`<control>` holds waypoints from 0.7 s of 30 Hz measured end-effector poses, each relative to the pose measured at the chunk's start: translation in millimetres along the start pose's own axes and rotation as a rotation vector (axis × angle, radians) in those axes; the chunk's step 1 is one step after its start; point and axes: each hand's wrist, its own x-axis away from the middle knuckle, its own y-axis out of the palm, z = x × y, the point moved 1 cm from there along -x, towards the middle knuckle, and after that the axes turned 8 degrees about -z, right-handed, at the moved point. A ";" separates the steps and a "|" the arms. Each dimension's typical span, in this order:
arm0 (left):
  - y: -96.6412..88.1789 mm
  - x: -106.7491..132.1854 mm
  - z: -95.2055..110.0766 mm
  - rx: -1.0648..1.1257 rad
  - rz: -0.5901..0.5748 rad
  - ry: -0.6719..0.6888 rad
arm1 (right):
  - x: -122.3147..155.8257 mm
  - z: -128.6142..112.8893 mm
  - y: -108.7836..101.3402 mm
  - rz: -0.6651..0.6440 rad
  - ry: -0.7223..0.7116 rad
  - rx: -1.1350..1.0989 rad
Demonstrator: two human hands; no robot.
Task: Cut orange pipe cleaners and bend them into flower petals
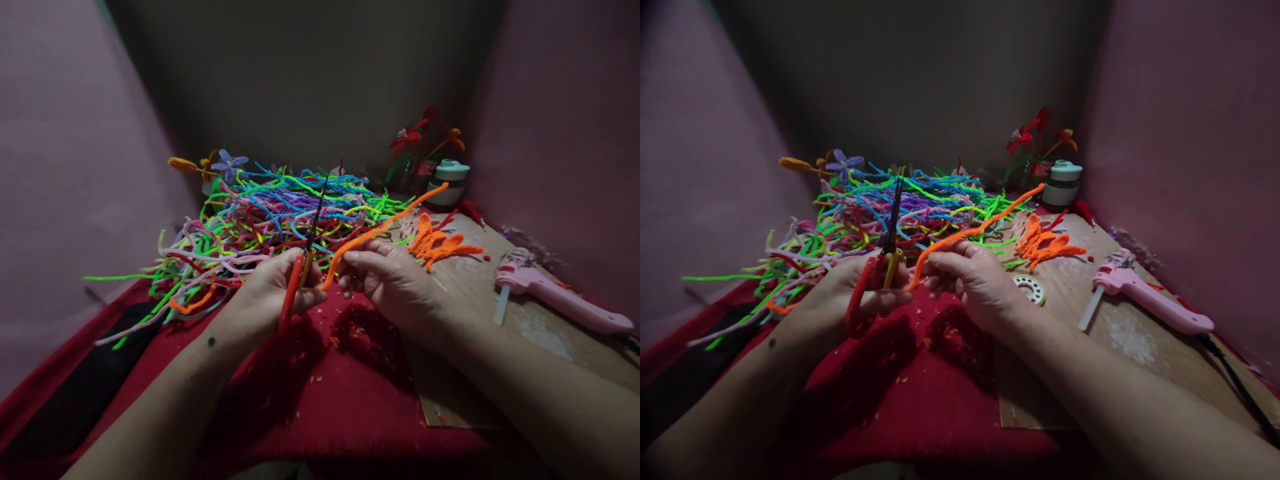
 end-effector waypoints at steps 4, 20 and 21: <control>1.6 -0.9 0.7 0.051 -0.039 0.006 | 6.4 1.1 8.4 -0.040 0.096 0.127; 0.8 1.2 4.2 -0.007 0.014 0.027 | 2.9 3.9 5.4 0.047 0.033 0.143; 0.9 1.1 4.5 -0.016 0.020 0.038 | 3.6 3.3 5.3 0.057 0.017 0.200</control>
